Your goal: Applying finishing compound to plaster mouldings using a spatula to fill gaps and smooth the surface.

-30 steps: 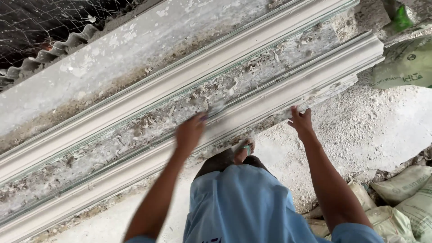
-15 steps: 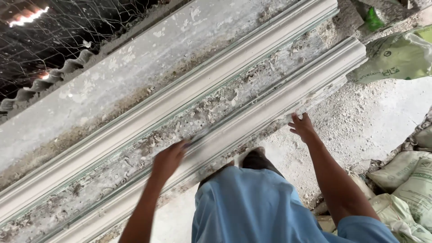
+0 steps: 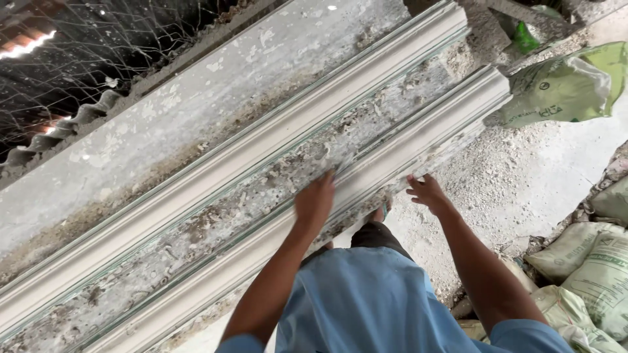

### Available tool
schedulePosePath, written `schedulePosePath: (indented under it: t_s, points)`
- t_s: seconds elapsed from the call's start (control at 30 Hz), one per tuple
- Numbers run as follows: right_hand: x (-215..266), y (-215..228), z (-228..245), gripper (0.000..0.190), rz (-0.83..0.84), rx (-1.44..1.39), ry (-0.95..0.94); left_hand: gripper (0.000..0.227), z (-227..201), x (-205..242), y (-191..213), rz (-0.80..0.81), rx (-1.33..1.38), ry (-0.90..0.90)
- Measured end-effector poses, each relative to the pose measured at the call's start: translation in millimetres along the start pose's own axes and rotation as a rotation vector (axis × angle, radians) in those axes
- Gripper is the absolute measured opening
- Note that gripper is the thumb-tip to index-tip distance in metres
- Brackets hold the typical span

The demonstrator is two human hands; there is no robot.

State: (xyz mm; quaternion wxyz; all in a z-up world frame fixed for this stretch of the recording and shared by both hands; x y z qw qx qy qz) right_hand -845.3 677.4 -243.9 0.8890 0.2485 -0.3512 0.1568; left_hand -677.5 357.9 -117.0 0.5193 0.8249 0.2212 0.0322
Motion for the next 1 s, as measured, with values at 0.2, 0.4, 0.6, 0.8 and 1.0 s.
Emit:
schedulePosePath:
  t_s: [0.2, 0.4, 0.6, 0.8, 1.0]
  points:
    - [-26.6, 23.7, -4.9, 0.089, 0.012, 0.074, 0.046, 0.024, -82.1, -86.5, -48.2, 0.096, -0.054, -0.052]
    - [-40.4, 99.9, 8.8, 0.107, -0.049, -0.069, 0.088, 0.038, -0.9, -35.3, 60.3, 0.514, 0.055, 0.228]
    - [-72.9, 144.7, 23.2, 0.094, -0.182, -0.311, 0.118, 0.033, 38.5, 32.1, 81.6, 0.348, -0.236, 0.162]
    - [-129.5, 141.5, 31.0, 0.073, -0.311, -0.285, 0.179, 0.028, -80.4, -66.4, -40.4, 0.18, -0.125, 0.053]
    - [-93.0, 144.6, 73.8, 0.071, -0.332, -0.147, 0.06, 0.03, -49.1, -61.5, -10.6, 0.488, -0.168, 0.127]
Point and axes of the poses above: each hand's wrist, its own x-axis away from the middle knuckle, its own y-axis out of the back of the hand, z = x × y, the point moved 5 cm from there along -x, towards the middle knuckle, and after that the axes turned 7 degrees about -z, right-handed, at the moved point
